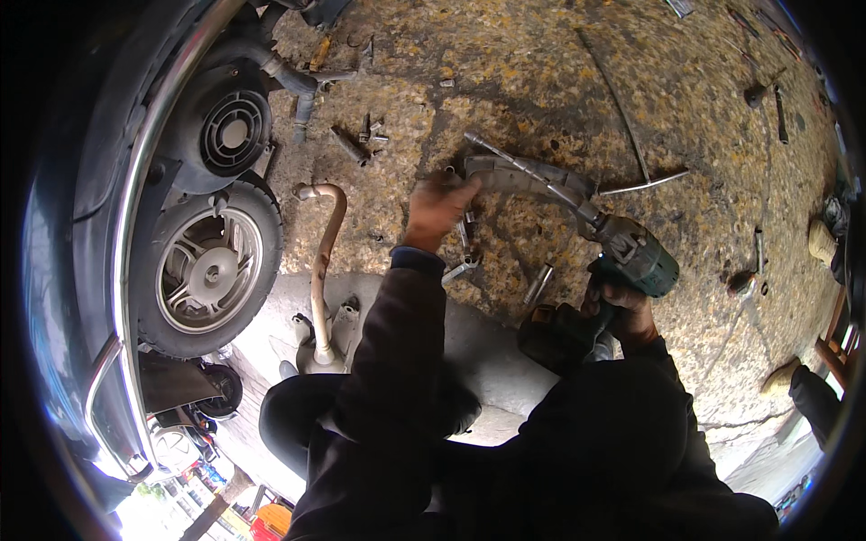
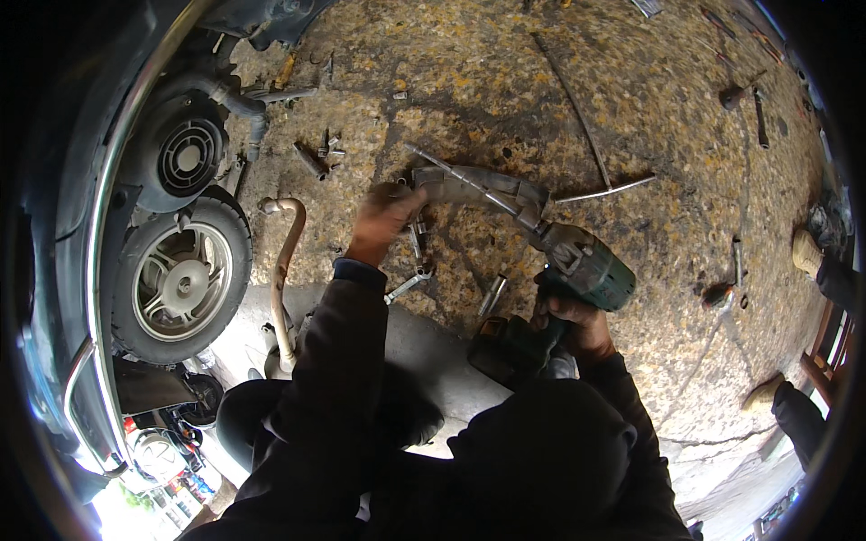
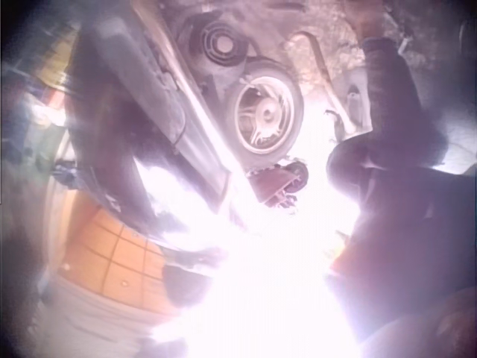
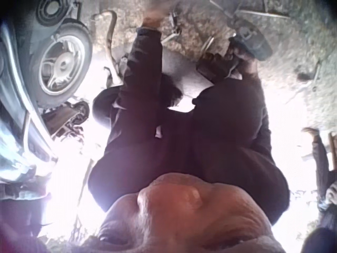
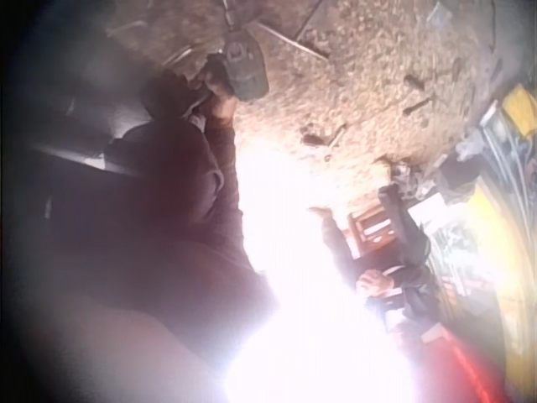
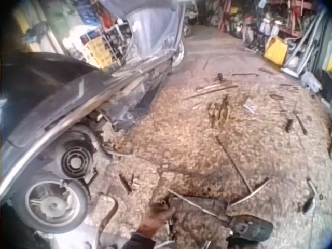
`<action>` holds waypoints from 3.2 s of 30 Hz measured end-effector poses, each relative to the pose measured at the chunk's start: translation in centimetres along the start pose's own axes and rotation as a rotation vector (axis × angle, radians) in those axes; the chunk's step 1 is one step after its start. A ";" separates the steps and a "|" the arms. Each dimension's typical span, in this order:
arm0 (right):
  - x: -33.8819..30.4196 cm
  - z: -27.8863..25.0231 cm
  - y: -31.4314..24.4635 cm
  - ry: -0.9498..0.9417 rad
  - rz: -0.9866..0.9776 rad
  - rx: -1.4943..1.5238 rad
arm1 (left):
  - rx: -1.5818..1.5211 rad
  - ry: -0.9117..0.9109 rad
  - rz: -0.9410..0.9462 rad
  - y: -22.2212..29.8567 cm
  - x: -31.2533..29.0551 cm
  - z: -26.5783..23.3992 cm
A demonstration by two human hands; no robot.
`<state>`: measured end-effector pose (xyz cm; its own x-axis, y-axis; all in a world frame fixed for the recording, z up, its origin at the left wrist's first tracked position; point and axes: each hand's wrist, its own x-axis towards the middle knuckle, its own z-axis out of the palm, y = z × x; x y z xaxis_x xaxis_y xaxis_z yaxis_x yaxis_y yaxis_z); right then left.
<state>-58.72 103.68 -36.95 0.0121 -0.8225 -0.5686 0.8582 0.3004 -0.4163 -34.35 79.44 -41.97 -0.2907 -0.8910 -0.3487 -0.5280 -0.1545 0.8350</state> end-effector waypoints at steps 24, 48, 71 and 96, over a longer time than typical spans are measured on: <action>0.9 -2.2 -5.1 -0.083 -0.021 0.055 | 1.292 0.213 -0.201 3.4 8.3 -6.5; 9.4 6.9 -3.2 -0.343 -0.037 -0.380 | -0.880 0.378 0.066 14.0 1.6 -13.1; 11.0 8.6 -4.2 -0.433 -0.101 -0.398 | -1.131 0.354 -0.096 13.8 3.3 -15.1; 15.9 16.1 -4.0 -0.374 -0.527 -0.793 | -1.296 0.265 0.191 12.9 8.6 -14.7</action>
<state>-53.71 81.64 -32.92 0.0071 -0.9997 0.0238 0.2157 -0.0217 -0.9762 -31.97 63.50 -27.92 -0.0343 -0.9764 -0.2130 0.6800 -0.1790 0.7110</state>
